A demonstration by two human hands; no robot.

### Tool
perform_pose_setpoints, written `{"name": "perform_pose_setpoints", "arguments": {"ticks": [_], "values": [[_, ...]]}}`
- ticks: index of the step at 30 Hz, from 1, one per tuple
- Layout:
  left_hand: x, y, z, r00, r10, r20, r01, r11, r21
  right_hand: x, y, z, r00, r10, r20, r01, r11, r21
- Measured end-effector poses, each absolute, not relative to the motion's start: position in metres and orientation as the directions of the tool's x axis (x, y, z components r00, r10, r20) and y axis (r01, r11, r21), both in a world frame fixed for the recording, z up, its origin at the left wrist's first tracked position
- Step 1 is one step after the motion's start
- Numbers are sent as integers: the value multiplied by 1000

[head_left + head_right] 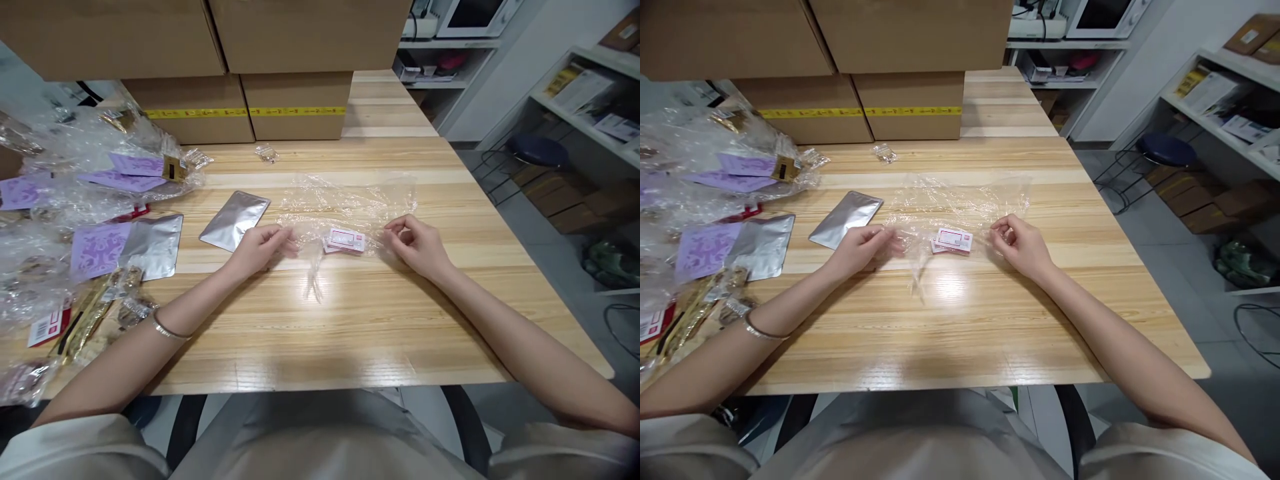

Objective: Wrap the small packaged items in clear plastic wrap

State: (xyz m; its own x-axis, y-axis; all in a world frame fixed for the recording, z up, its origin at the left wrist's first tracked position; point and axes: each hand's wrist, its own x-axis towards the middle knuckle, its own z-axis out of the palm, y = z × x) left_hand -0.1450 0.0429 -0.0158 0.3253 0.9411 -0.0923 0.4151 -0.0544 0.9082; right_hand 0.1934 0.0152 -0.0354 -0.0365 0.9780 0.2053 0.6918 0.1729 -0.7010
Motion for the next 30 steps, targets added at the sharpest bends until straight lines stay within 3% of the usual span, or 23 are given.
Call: {"name": "perform_pose_setpoints", "arguments": {"ticks": [3,6,8,10,13,15,17,20,22,30], "values": [[-134,59,-19,237,957,-165,345,76,935,192,32,-37,19,992,123,657,80,-750],[-126,71,-19,137,981,-134,497,49,867,193,47,-39,91,991,98,719,3,-695],[-125,76,-19,93,994,-61,703,-23,711,192,53,-39,144,980,134,818,-42,-574],[-125,77,-18,88,996,-4,878,-76,473,192,56,-40,203,968,145,899,-125,-420],[-128,73,-19,99,992,72,967,-113,229,192,56,-41,247,951,185,949,-199,-244],[-127,67,-20,160,957,244,963,-206,174,192,53,-40,170,931,324,978,-119,-171],[-123,60,-21,337,856,392,905,-410,117,189,47,-38,-19,889,457,989,83,-120],[-114,50,-23,670,654,351,674,-734,84,177,37,-35,-312,829,463,887,429,-171],[-109,47,-26,771,559,306,557,-824,103,167,33,-37,-417,809,414,797,544,-263],[-110,52,-38,769,550,327,516,-835,190,163,36,-51,-447,816,366,629,578,-521]]}}
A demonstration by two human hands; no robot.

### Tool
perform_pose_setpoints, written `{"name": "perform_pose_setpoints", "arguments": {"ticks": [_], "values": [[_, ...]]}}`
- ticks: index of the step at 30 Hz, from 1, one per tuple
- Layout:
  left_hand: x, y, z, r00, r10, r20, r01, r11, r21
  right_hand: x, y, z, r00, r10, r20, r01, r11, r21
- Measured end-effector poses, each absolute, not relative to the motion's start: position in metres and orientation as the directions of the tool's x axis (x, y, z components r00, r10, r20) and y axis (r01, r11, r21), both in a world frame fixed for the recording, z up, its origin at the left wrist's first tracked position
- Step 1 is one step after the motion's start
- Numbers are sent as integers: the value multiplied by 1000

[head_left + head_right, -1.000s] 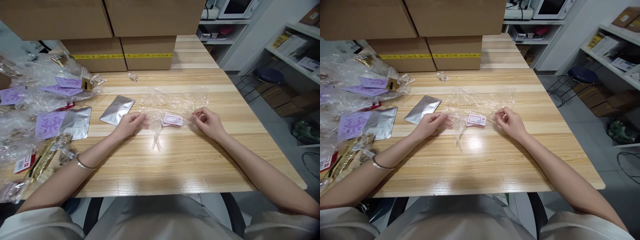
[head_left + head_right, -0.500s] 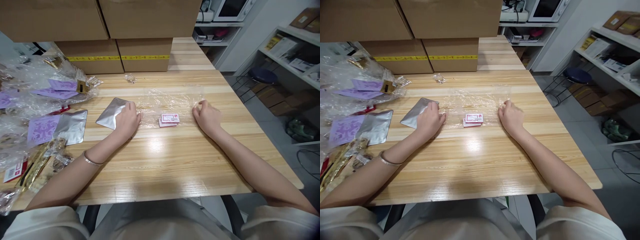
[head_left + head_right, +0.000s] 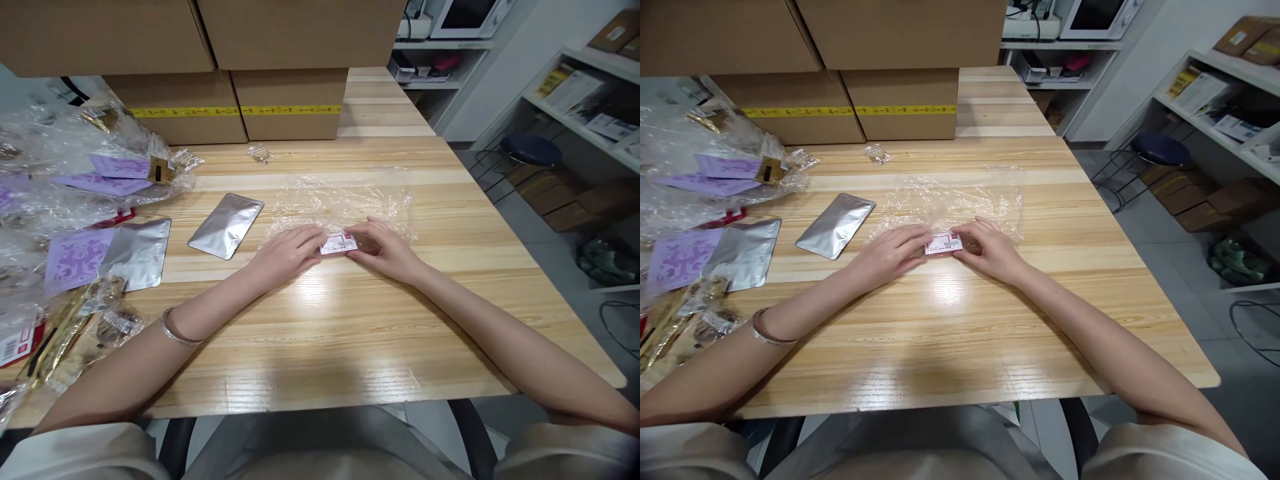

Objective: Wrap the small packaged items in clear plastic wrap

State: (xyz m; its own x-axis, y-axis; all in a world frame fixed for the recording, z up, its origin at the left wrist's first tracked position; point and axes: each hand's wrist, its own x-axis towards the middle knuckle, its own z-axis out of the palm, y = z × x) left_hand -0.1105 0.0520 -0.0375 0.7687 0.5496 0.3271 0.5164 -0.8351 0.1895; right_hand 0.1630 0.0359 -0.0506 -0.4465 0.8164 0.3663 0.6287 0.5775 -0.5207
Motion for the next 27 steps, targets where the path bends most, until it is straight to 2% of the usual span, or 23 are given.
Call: {"name": "perform_pose_setpoints", "arguments": {"ticks": [5,12,14,17,19,22,27], "values": [[-113,61,-39,783,576,236,499,-808,314,166,32,-46,-512,799,314,594,594,-543],[-115,65,-34,749,643,160,502,-708,498,169,30,-41,-535,778,328,671,628,-396],[-112,64,-36,705,687,177,509,-663,549,169,29,-41,-531,787,313,667,616,-419],[-108,64,-40,636,740,221,491,-608,624,168,29,-44,-498,821,280,637,566,-524],[-106,63,-40,623,744,242,490,-612,621,166,29,-46,-472,840,267,620,532,-577],[-108,57,-37,650,712,268,503,-666,551,164,28,-48,-439,864,248,611,489,-623],[-116,47,-29,775,583,244,451,-780,433,160,20,-43,-479,844,240,575,509,-640]]}}
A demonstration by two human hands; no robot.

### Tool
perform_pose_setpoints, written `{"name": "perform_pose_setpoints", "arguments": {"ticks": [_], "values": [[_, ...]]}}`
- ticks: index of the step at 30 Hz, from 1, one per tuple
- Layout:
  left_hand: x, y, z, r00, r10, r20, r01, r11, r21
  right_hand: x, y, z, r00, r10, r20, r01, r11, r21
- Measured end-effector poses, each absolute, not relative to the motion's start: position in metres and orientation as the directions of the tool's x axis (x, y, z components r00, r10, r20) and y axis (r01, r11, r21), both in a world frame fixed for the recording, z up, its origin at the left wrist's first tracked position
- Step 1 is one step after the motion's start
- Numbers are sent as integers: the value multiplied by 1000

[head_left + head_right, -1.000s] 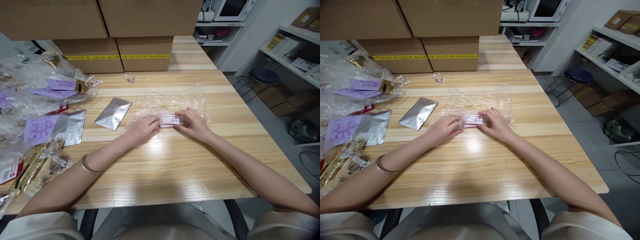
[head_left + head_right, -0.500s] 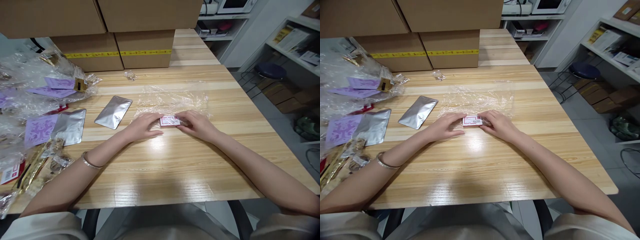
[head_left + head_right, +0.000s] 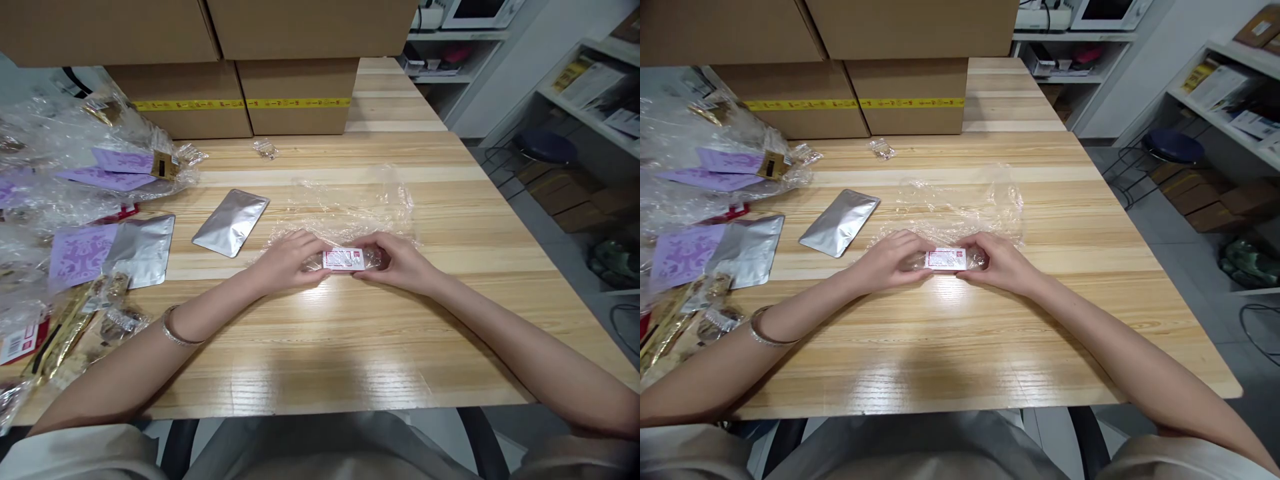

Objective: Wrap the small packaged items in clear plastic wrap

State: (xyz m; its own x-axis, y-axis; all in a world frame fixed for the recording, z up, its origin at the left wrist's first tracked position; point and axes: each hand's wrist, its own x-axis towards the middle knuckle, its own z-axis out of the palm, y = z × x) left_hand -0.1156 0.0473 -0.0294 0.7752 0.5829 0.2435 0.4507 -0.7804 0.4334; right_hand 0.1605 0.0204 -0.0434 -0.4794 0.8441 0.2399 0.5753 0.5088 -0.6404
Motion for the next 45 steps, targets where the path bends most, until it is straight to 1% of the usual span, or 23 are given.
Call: {"name": "perform_pose_setpoints", "arguments": {"ticks": [2,6,8,10,13,16,18,20,21,23,25,27,28,29,30,33,35,38,40,41,43,44,45], "values": [[-117,46,-29,801,555,227,435,-798,417,158,17,-41,-479,846,233,590,507,-629],[-115,48,-31,803,549,231,400,-784,474,155,13,-39,-443,859,259,639,505,-580],[-113,48,-30,807,538,241,388,-793,470,155,13,-38,-455,848,272,663,526,-533],[-112,47,-29,810,530,252,390,-807,444,158,13,-36,-496,817,295,675,576,-461],[-113,47,-26,800,553,234,424,-797,431,163,14,-34,-591,733,337,663,679,-314],[-117,49,-21,792,580,189,432,-751,499,164,14,-34,-669,638,381,628,759,-169],[-119,51,-19,796,583,160,416,-720,555,162,13,-35,-695,590,411,605,789,-110],[-120,53,-17,809,568,150,403,-723,561,159,13,-35,-690,593,415,607,786,-115],[-120,53,-17,816,557,153,405,-741,536,158,13,-36,-676,620,397,622,770,-143],[-120,53,-18,824,543,161,431,-786,444,156,13,-36,-628,701,338,665,709,-234],[-120,52,-21,807,567,169,488,-799,351,157,13,-36,-556,785,274,698,619,-359],[-120,52,-23,769,612,182,548,-779,305,159,14,-34,-467,858,213,721,509,-471],[-120,52,-24,745,638,195,574,-762,299,161,15,-33,-425,886,183,741,457,-492],[-120,53,-25,721,660,210,596,-746,296,163,16,-32,-394,907,150,772,415,-482],[-121,54,-25,702,676,224,612,-734,295,165,16,-30,-375,919,121,809,388,-442],[-123,55,-23,663,714,226,666,-700,258,176,21,-26,-336,938,81,902,345,-259],[-123,55,-19,636,749,185,723,-663,196,186,26,-25,-295,952,81,936,305,-177],[-121,51,-14,566,817,108,814,-575,83,202,35,-28,-202,978,59,974,206,-92],[-119,49,-11,516,853,76,852,-520,53,208,39,-29,-134,990,33,988,136,-73],[-118,47,-11,499,862,94,862,-504,50,209,39,-30,-107,993,50,991,111,-79],[-118,46,-10,536,822,190,830,-554,56,206,38,-29,-100,979,179,986,122,-113],[-118,46,-10,598,762,247,776,-628,57,203,35,-28,-135,953,271,977,173,-123],[-119,45,-10,675,679,289,696,-716,56,198,33,-26,-206,912,356,957,264,-121]]}}
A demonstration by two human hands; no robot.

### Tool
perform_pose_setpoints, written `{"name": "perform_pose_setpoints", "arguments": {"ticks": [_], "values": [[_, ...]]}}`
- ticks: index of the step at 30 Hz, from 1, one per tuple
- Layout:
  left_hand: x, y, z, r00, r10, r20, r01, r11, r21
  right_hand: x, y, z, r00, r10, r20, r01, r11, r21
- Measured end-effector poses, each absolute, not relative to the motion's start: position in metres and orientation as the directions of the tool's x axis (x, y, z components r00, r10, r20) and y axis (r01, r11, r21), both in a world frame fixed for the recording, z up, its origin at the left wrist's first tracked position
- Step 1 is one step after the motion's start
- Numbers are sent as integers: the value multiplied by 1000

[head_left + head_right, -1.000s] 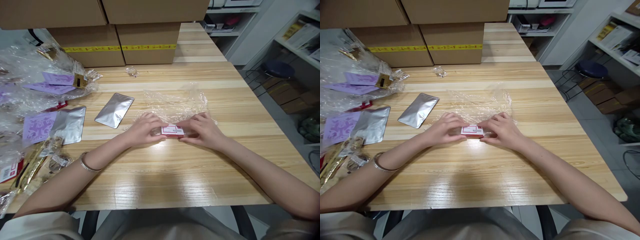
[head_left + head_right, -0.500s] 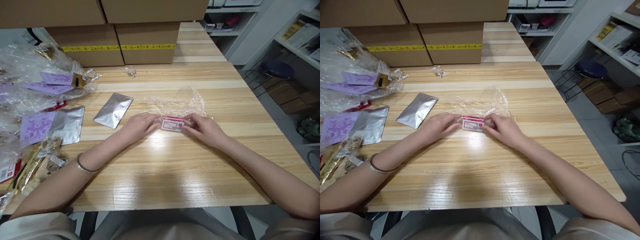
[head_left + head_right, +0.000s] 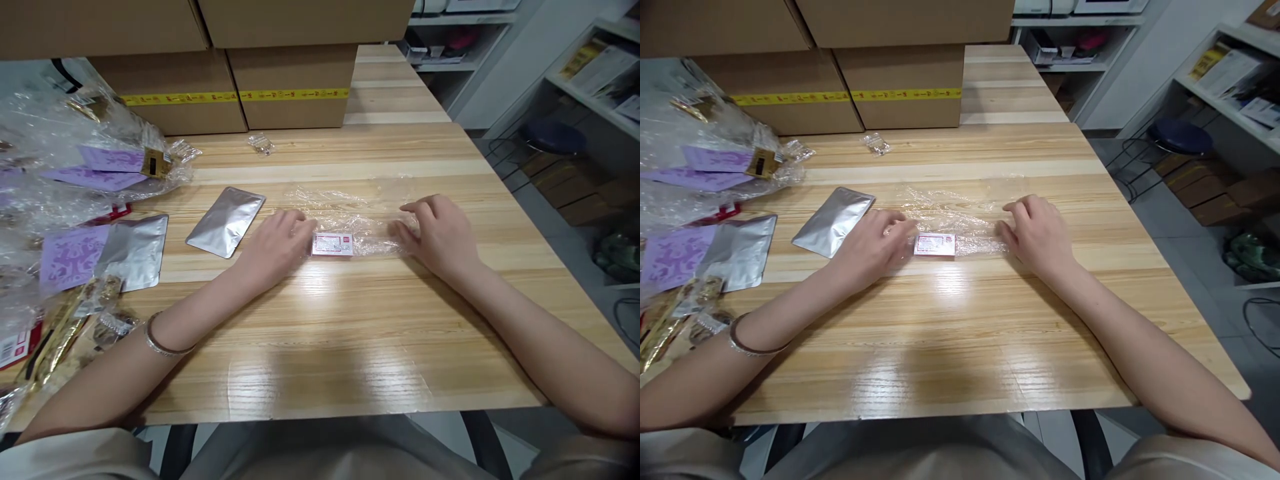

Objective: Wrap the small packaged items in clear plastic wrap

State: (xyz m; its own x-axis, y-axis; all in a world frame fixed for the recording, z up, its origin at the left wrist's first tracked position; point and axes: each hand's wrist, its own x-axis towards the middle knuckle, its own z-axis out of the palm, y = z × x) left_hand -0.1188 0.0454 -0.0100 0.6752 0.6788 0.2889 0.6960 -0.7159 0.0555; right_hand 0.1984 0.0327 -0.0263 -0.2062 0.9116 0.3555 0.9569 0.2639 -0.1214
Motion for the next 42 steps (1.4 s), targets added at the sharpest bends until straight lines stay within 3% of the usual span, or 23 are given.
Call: {"name": "perform_pose_setpoints", "arguments": {"ticks": [3,6,10,16,18,22,25,28,31,34,36,39,42], "values": [[-122,46,-13,849,446,284,442,-893,82,184,24,-26,-559,727,400,765,638,-89],[-126,51,-19,866,462,191,441,-886,146,175,22,-32,-718,640,273,614,768,-185],[-130,60,-27,831,539,137,501,-832,238,175,28,-43,-674,706,219,631,704,-325],[-134,62,-15,787,613,74,576,-772,267,184,31,-47,-571,779,259,716,627,-306],[-140,64,-5,763,647,10,616,-731,292,186,31,-44,-527,814,246,735,581,-349],[-157,77,11,715,694,-84,645,-608,463,187,35,-37,-444,863,242,711,503,-491],[-168,89,13,659,742,-121,641,-469,608,191,39,-35,-302,909,288,743,414,-526],[-171,94,7,624,750,-218,657,-352,667,199,44,-36,-128,953,274,797,263,-543],[-164,91,-3,541,823,-174,756,-385,530,206,50,-40,-25,975,219,889,123,-442],[-151,82,-13,426,892,149,861,-450,237,208,53,-43,-46,937,348,971,124,-205],[-144,76,-17,513,792,331,811,-573,117,207,52,-42,-108,872,477,978,178,-104],[-141,73,-20,743,583,329,582,-805,112,205,48,-38,-338,828,447,900,424,-106],[-146,77,-23,792,565,229,520,-822,230,204,47,-39,-561,778,281,743,624,-243]]}}
